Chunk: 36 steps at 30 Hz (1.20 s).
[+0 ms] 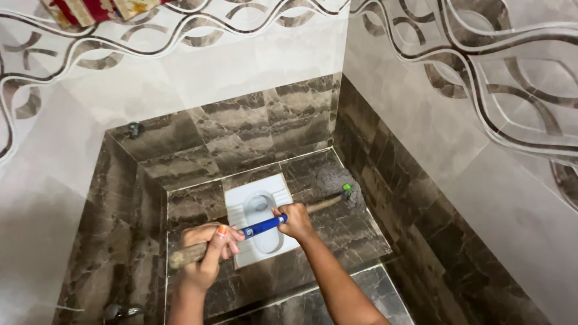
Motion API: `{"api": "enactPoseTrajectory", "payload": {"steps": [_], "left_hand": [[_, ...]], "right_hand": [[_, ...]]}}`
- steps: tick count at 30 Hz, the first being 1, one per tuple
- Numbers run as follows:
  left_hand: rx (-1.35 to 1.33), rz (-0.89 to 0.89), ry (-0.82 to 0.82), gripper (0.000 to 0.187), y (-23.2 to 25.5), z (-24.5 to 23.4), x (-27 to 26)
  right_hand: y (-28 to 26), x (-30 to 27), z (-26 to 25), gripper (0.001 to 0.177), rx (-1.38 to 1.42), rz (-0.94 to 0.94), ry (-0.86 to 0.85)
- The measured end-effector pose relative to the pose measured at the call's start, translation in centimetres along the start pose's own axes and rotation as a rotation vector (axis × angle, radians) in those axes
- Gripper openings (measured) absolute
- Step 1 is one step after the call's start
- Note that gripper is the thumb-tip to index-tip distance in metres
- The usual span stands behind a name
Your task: The person cleans a bathroom floor using a mop, moving the mop head across the tiled surface and around the base of a squat toilet and plumbing fixtures.
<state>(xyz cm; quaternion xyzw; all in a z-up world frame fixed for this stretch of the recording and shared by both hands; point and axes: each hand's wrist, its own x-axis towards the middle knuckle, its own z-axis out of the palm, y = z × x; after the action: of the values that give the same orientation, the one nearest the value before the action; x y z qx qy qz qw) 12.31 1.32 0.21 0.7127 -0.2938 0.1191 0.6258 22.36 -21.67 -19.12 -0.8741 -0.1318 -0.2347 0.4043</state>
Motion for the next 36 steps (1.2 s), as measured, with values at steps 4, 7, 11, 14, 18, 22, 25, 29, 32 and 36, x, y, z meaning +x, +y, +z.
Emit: {"api": "enactPoseTrajectory", "payload": {"steps": [4,7,11,14,18,22,25,29,32,36], "left_hand": [[0.009,-0.058,0.017,0.045,0.9,0.0,0.6],[0.022,-0.009,0.015,0.041,0.9,0.8,0.8],[0.020,0.064,-0.056,0.035,-1.0,2.0,0.8],[0.019,0.058,-0.113,0.030,-3.5,4.2,1.0],[0.205,-0.126,-0.173,0.022,-4.2,5.5,-0.2],[0.304,0.219,-0.207,0.024,-6.5,6.9,-1.4],[0.272,0.065,-0.283,0.021,-8.6,7.7,-3.5],[0.259,0.096,-0.218,0.029,-11.0,6.7,-3.6],[0.211,0.120,-0.194,0.031,-10.2,4.4,-2.3],[0.240,-0.291,-0.099,0.041,-8.5,2.5,-0.6]], "right_hand": [[0.4,1.0,0.0,0.042,0.013,-0.030,0.000],[1.5,1.5,-0.3,0.045,0.010,-0.065,0.003],[4.0,1.7,-0.2,0.044,0.030,-0.065,-0.012],[6.3,1.9,-0.1,0.045,-0.003,-0.033,-0.052],[9.5,2.2,0.9,0.046,-0.024,0.041,-0.148],[12.5,1.5,2.4,0.045,0.011,0.101,-0.210],[13.9,0.7,3.1,0.041,-0.034,0.087,-0.297],[12.8,0.2,3.6,0.039,0.001,0.074,-0.258],[10.4,0.7,3.3,0.040,0.000,0.106,-0.216],[6.3,1.2,2.4,0.041,-0.092,0.269,-0.244]]}}
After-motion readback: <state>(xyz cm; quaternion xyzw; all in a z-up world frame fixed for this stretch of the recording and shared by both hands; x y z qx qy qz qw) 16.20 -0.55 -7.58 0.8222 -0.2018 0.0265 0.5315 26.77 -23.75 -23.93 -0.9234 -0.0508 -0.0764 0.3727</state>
